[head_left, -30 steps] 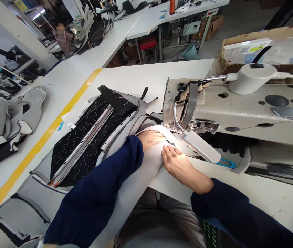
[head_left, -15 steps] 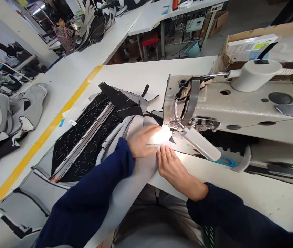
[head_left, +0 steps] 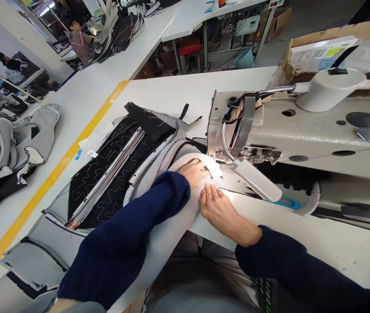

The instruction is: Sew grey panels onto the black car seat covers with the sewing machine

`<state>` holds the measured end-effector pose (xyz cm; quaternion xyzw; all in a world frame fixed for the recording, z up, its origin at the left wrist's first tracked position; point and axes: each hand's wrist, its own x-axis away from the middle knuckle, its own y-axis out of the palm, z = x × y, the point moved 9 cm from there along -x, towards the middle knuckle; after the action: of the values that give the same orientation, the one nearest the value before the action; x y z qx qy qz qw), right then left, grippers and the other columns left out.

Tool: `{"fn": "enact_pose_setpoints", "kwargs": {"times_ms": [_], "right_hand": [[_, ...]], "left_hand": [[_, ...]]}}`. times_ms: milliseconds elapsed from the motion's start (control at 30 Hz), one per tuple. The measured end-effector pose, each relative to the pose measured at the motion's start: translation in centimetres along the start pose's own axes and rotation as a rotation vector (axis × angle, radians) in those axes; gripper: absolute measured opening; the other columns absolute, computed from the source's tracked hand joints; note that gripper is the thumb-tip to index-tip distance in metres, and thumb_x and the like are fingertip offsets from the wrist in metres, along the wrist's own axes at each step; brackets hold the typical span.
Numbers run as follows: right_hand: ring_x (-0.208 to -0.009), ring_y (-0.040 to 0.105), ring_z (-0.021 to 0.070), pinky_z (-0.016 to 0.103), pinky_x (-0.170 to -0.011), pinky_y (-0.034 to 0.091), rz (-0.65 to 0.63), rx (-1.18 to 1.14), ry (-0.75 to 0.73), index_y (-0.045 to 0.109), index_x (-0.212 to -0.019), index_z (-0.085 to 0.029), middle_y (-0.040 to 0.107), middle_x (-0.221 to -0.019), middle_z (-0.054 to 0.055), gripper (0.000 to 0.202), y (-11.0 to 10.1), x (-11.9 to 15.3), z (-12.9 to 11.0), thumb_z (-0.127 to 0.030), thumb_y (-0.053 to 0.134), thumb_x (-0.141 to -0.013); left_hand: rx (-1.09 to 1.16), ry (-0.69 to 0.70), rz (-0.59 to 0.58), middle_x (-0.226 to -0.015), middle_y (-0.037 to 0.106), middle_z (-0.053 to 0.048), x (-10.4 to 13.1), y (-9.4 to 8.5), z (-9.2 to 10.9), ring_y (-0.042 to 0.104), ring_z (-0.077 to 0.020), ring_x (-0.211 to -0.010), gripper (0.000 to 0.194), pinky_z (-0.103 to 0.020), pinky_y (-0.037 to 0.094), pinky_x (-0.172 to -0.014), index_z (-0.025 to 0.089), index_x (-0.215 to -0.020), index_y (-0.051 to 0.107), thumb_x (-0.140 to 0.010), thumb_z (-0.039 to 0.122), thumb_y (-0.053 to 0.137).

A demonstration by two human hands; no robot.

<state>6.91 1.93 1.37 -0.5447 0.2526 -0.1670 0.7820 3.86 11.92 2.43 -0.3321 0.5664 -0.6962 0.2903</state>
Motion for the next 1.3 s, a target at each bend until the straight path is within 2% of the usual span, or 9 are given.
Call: {"fn": "enact_pose_setpoints", "kwargs": {"times_ms": [67, 200, 367, 500, 633, 767, 933, 1133, 1300], "right_hand": [[-0.101, 0.063, 0.0364, 0.046, -0.081, 0.053, -0.021, 0.007, 0.0, 0.064, -0.106, 0.006, 0.058, -0.111, 0.035, 0.038, 0.0, -0.1, 0.5, -0.002, 0.056, -0.07], [-0.107, 0.06, 0.0373, 0.049, -0.087, 0.049, -0.046, 0.025, 0.001, 0.059, -0.113, 0.009, 0.054, -0.118, 0.036, 0.044, -1.1, -0.3, -0.2, -0.006, 0.056, -0.071], [-0.101, 0.063, 0.0361, 0.052, -0.087, 0.048, -0.015, 0.106, 0.015, 0.059, -0.111, 0.011, 0.059, -0.111, 0.035, 0.044, -2.7, -0.2, -3.7, -0.012, 0.047, -0.076], [-0.097, 0.064, 0.035, 0.053, -0.083, 0.047, -0.002, 0.137, -0.005, 0.06, -0.107, 0.009, 0.061, -0.108, 0.033, 0.041, -2.3, 0.3, -5.0, -0.01, 0.039, -0.078], [-0.095, 0.065, 0.035, 0.054, -0.082, 0.047, 0.005, 0.158, -0.039, 0.059, -0.108, 0.009, 0.06, -0.109, 0.034, 0.041, -2.1, 0.5, -4.8, -0.008, 0.038, -0.077], [-0.093, 0.065, 0.0388, 0.052, -0.075, 0.05, -0.028, 0.105, -0.063, 0.06, -0.106, 0.011, 0.058, -0.106, 0.039, 0.04, -2.1, 0.1, -4.6, -0.009, 0.044, -0.075], [-0.092, 0.065, 0.0404, 0.052, -0.072, 0.05, -0.033, 0.084, -0.055, 0.06, -0.104, 0.011, 0.058, -0.104, 0.04, 0.038, -1.8, -0.5, -4.1, -0.008, 0.048, -0.074], [-0.094, 0.065, 0.0395, 0.048, -0.072, 0.052, -0.071, 0.041, -0.052, 0.063, -0.104, 0.01, 0.058, -0.105, 0.038, 0.037, -1.5, -0.8, -2.8, -0.007, 0.053, -0.073], [-0.095, 0.065, 0.0376, 0.047, -0.075, 0.052, -0.098, 0.066, -0.076, 0.061, -0.109, 0.01, 0.059, -0.108, 0.037, 0.041, -2.1, -0.3, -2.8, -0.008, 0.052, -0.073]], "left_hand": [[0.244, -0.096, 0.097, -0.135, 0.048, -0.011, 0.7, -0.9, -2.1, 0.055, -0.0178, -0.11, 0.041, -0.03, 0.046, -0.093, 0.018, -0.128, 0.051, -0.088, 0.015, 0.04], [0.562, -0.165, 0.246, -0.152, 0.021, -0.016, 2.9, -1.8, -4.2, 0.051, -0.0177, -0.12, 0.081, -0.034, 0.046, -0.096, 0.019, -0.149, -0.004, -0.082, 0.016, 0.042], [0.136, -0.016, 0.048, -0.149, 0.031, -0.003, 2.8, -0.3, 0.1, 0.041, -0.0307, -0.125, 0.078, -0.041, 0.042, -0.102, 0.019, -0.139, 0.04, -0.062, 0.016, 0.056], [-0.027, -0.093, 0.002, -0.134, 0.048, -0.002, 1.2, -0.4, -0.4, 0.053, -0.0233, -0.104, 0.057, -0.033, 0.049, -0.087, 0.026, -0.128, 0.053, -0.073, 0.012, 0.049], [0.047, -0.063, -0.02, -0.125, 0.052, -0.004, 0.6, -0.7, -2.2, 0.056, -0.0136, -0.095, 0.038, -0.025, 0.045, -0.088, 0.024, -0.123, 0.058, -0.091, 0.019, 0.038], [-0.075, 0.09, 0.034, -0.142, 0.042, -0.002, 1.0, -0.9, -1.1, 0.036, -0.0246, -0.127, 0.03, -0.042, 0.032, -0.103, 0.028, -0.121, 0.058, -0.093, 0.029, 0.045], [-0.16, -0.001, 0.03, -0.15, 0.03, -0.001, 0.8, -0.3, 0.1, 0.018, -0.0379, -0.137, 0.028, -0.063, 0.019, -0.105, 0.028, -0.117, 0.06, -0.091, 0.032, 0.049], [-0.124, 0.089, 0.04, -0.137, 0.05, -0.003, -0.1, 0.2, 1.2, 0.03, -0.0245, -0.135, 0.028, -0.061, 0.007, -0.112, 0.024, -0.114, 0.061, -0.095, 0.023, 0.04], [-0.116, 0.179, 0.028, -0.134, 0.053, -0.004, -0.2, 0.2, 0.7, 0.033, -0.0242, -0.134, 0.034, -0.056, 0.009, -0.113, 0.022, -0.124, 0.056, -0.094, 0.021, 0.039]]}}
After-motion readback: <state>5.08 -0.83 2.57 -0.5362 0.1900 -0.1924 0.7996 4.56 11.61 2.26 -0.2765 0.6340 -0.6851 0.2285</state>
